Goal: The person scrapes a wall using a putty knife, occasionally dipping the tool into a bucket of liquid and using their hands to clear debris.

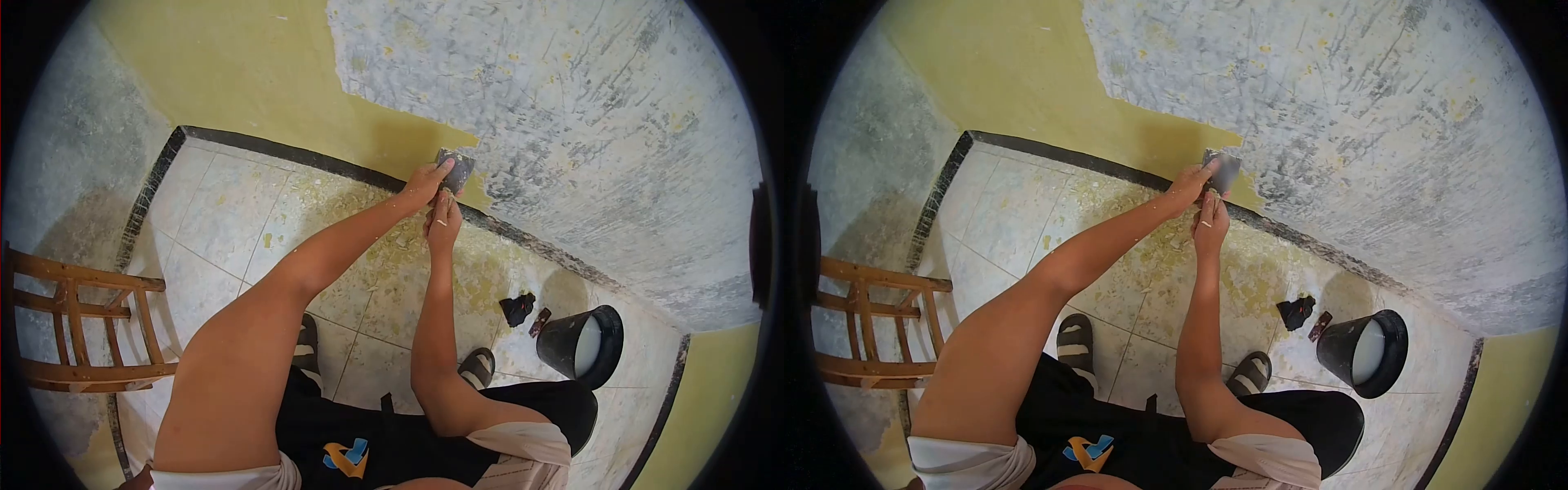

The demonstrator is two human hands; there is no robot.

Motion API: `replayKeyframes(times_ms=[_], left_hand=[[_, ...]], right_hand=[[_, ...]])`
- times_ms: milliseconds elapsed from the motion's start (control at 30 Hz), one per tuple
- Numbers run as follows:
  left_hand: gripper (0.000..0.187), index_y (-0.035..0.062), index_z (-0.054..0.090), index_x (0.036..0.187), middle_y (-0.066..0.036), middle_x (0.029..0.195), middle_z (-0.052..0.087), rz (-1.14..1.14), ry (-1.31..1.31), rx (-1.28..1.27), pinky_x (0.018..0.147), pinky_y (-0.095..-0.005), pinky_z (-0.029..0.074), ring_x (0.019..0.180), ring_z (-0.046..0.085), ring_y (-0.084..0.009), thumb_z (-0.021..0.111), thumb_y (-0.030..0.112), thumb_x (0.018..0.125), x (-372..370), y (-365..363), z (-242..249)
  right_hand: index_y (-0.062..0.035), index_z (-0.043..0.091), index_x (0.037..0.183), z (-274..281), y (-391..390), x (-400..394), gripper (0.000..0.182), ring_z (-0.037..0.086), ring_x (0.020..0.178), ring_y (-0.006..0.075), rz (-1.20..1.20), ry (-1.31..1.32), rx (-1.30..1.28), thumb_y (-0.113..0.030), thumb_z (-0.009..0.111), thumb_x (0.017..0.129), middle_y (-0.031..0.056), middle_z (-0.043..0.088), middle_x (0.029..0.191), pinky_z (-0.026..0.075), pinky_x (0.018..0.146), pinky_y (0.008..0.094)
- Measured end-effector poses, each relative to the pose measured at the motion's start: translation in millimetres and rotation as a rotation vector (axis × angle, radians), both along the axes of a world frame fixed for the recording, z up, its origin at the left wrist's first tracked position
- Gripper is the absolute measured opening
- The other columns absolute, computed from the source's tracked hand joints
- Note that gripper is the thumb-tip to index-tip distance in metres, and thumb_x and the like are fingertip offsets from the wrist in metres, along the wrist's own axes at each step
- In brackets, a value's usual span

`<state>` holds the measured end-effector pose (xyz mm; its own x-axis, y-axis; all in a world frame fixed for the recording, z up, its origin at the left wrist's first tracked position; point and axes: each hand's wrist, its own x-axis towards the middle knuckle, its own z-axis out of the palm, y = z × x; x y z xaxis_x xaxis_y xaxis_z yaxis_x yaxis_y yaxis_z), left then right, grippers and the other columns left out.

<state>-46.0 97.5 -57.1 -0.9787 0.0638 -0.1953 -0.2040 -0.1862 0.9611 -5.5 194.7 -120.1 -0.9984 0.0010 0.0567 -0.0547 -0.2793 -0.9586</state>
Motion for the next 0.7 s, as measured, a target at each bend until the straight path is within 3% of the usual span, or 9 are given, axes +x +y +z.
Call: replayKeyframes(times_ms=[67, 167, 367, 467, 533, 600, 700], left_hand=[[0.048, 0.0059, 0.075, 0.098, -0.002, 0.085, 0.073, 0.137, 0.070, -0.011, 0.066, -0.0290, 0.052, 0.071, 0.064, -0.0102, 0.059, 0.051, 0.103, 2.3, 7.6, 6.9], [0.045, 0.0054, 0.075, 0.099, -0.001, 0.083, 0.072, 0.204, 0.140, -0.044, 0.062, -0.0275, 0.051, 0.068, 0.063, -0.0092, 0.062, 0.048, 0.103, -12.1, 10.8, -7.8], [0.044, 0.0049, 0.074, 0.094, -0.003, 0.081, 0.072, 0.282, 0.134, 0.162, 0.054, -0.0257, 0.049, 0.061, 0.062, -0.0084, 0.063, 0.047, 0.103, -5.1, 21.2, 28.3], [0.044, 0.0042, 0.073, 0.092, -0.004, 0.080, 0.072, 0.245, 0.113, 0.198, 0.055, -0.0263, 0.049, 0.062, 0.062, -0.0089, 0.062, 0.046, 0.103, 0.2, 20.1, 33.1], [0.045, 0.0034, 0.073, 0.092, -0.005, 0.078, 0.071, 0.256, 0.168, 0.188, 0.054, -0.0270, 0.048, 0.060, 0.062, -0.0099, 0.061, 0.045, 0.104, -7.8, 20.0, 18.8], [0.045, 0.0040, 0.073, 0.092, -0.005, 0.078, 0.071, 0.253, 0.191, -0.052, 0.053, -0.0276, 0.048, 0.059, 0.062, -0.0105, 0.061, 0.046, 0.104, -8.9, 14.3, 11.1], [0.045, 0.0058, 0.073, 0.092, -0.003, 0.077, 0.069, 0.248, 0.134, -0.004, 0.054, -0.0270, 0.047, 0.061, 0.061, -0.0093, 0.062, 0.048, 0.102, -3.8, 12.8, 8.5]], right_hand=[[-0.0098, 0.057, 0.089, -1.0, 7.4, -7.6, 0.035, 0.037, 0.040, 0.0053, 0.016, 0.008, -0.003, -0.037, 0.050, 0.110, -0.0042, 0.046, 0.058, 0.030, 0.036, 0.0250], [-0.0044, 0.063, 0.099, 3.1, 16.4, -17.3, 0.031, 0.039, 0.045, 0.0039, 0.043, 0.020, 0.052, -0.031, 0.052, 0.110, -0.0058, 0.046, 0.061, 0.030, 0.040, 0.0244], [-0.0072, 0.064, 0.096, 39.1, 17.6, -20.9, 0.028, 0.039, 0.045, 0.0040, 0.111, -0.061, 0.040, -0.030, 0.054, 0.109, -0.0072, 0.046, 0.060, 0.030, 0.041, 0.0239], [-0.0122, 0.059, 0.089, 34.2, 12.3, -17.7, 0.033, 0.037, 0.040, 0.0043, 0.058, 0.018, 0.083, -0.038, 0.053, 0.109, -0.0065, 0.046, 0.056, 0.026, 0.036, 0.0238], [-0.0108, 0.059, 0.089, 39.3, 7.1, -13.2, 0.034, 0.037, 0.040, 0.0046, 0.045, -0.026, 0.013, -0.038, 0.054, 0.108, -0.0058, 0.046, 0.056, 0.026, 0.035, 0.0239], [-0.0099, 0.059, 0.089, 40.0, 4.8, -8.5, 0.035, 0.037, 0.040, 0.0049, 0.031, -0.040, -0.020, -0.039, 0.054, 0.109, -0.0054, 0.046, 0.056, 0.027, 0.036, 0.0241], [-0.0099, 0.059, 0.086, 33.3, 5.2, -7.0, 0.037, 0.037, 0.040, 0.0051, 0.023, -0.102, -0.067, -0.039, 0.054, 0.108, -0.0053, 0.046, 0.056, 0.028, 0.036, 0.0242]])
